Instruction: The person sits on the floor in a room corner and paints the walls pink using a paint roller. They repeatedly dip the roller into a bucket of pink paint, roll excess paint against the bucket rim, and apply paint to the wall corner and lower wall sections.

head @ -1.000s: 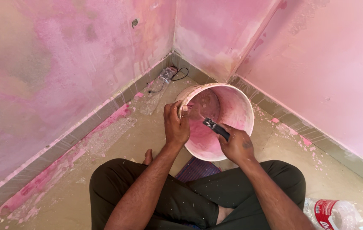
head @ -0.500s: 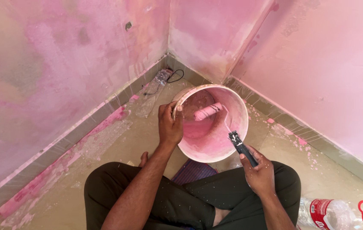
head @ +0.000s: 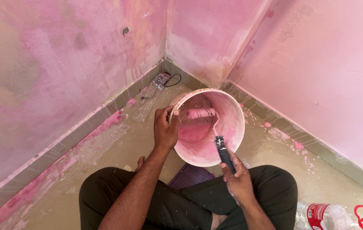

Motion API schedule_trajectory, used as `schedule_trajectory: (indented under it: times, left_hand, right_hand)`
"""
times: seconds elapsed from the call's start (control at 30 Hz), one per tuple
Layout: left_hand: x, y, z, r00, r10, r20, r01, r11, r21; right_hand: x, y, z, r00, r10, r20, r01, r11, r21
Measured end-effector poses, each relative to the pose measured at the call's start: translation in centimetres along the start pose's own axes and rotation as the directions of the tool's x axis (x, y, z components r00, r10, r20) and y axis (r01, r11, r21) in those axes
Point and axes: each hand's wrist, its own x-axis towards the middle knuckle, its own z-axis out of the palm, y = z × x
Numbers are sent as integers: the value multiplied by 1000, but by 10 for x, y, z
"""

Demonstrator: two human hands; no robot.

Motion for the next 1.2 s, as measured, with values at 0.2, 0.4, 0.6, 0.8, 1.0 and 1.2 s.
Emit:
schedule_trajectory:
  times: [0.2, 0.4, 0.6, 0.8, 1.0, 1.2]
  left_hand:
    - [1, 3, 0, 998, 63, -4, -63, 995, 72]
    - [-1, -6, 3, 1000, -21, 7, 21, 998, 64]
    - [5, -16, 3, 994, 70, -82, -65, 996, 65]
    - [11, -27, 6, 988, -66, -141, 80, 992, 101]
    - [5, -21, 11, 991, 73, -115, -57, 989, 135]
    - [5, -8, 13, 993, 6, -114, 7, 993, 115]
  right_hand:
    - [3, -18, 9, 996, -41, 74, 40, 999, 13]
    - [15, -53, 7, 946, -269, 183, 323, 838, -440]
    - [58, -90, 16, 965, -105, 240, 251, 631, -734]
    - [80, -71, 29, 757, -517, 400, 620, 372, -691]
    - [81, -50, 25, 796, -487, 360, 579, 439, -687]
    - [82, -57, 18, 764, -512, 393, 618, 406, -673]
